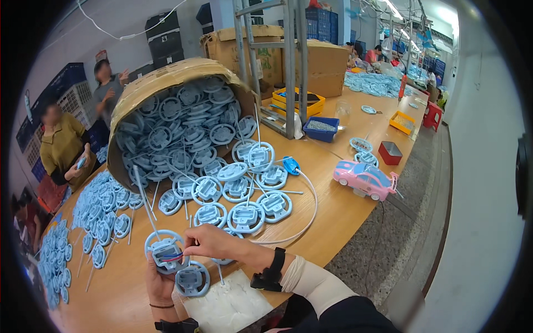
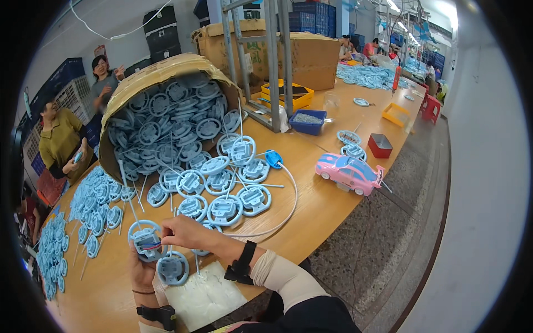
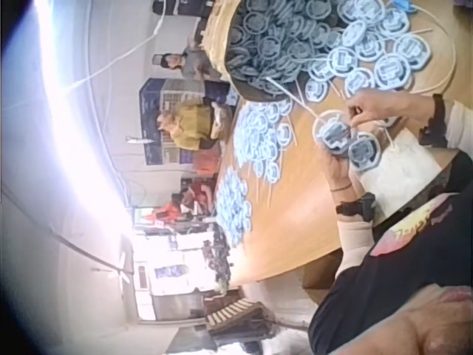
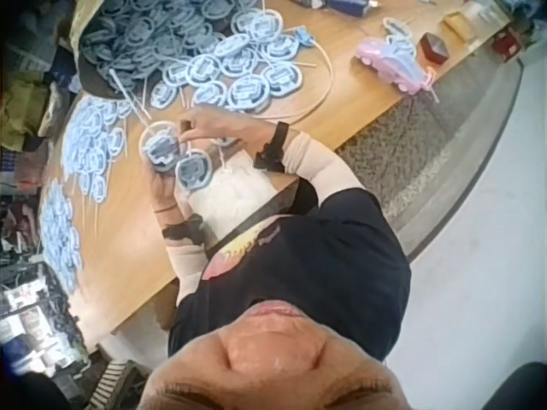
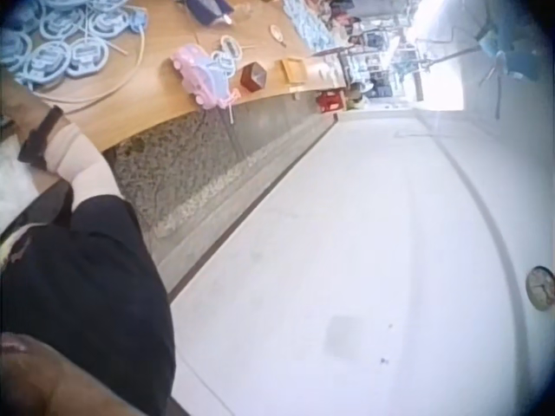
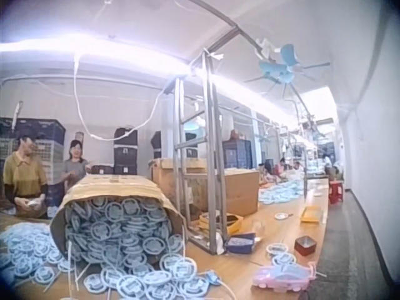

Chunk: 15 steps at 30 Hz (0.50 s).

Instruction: The person assembles light blue plastic toy components by inserting a white stick into a circular base and attaching a small electronic module with red and blue wires. The person handles the parts one at a time, placing the finished units on the table.

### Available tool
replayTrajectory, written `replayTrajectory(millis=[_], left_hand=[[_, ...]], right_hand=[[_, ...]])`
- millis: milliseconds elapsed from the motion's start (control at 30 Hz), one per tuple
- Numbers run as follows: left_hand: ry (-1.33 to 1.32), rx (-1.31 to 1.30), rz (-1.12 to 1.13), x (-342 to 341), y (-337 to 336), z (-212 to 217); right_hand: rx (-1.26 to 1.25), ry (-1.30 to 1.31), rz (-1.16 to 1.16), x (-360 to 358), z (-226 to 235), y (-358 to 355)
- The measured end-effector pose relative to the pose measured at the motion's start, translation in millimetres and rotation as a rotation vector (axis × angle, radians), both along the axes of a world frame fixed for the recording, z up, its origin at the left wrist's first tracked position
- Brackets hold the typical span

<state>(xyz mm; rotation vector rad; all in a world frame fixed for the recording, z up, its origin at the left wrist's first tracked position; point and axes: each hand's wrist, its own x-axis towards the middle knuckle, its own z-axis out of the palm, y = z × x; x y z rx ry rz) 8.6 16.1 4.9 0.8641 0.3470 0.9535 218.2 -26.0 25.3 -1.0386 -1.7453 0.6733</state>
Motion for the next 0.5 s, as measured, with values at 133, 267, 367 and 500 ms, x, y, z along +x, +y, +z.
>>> replayTrajectory(millis=[133, 267, 367, 500], left_hand=[[-0.059, -0.038, -0.021, 0.0, -0.7, -4.0], [0.002, -0.019, -0.009, -5.5, 3.3, -9.2], [0.141, 0.12, 0.026, -22.3, 18.0, -9.5], [-0.086, 0.069, 0.257, -43.3, 120.4, -12.3]], right_hand=[[0.004, -0.012, 0.022, -1.1, 1.6, -1.5], [-0.035, 0.041, 0.025, -3.3, -2.9, 0.7], [-0.064, -0.009, -0.021, -6.1, -9.2, 10.2], [-0.133, 0.136, -0.074, 6.1, -10.6, 12.1]])
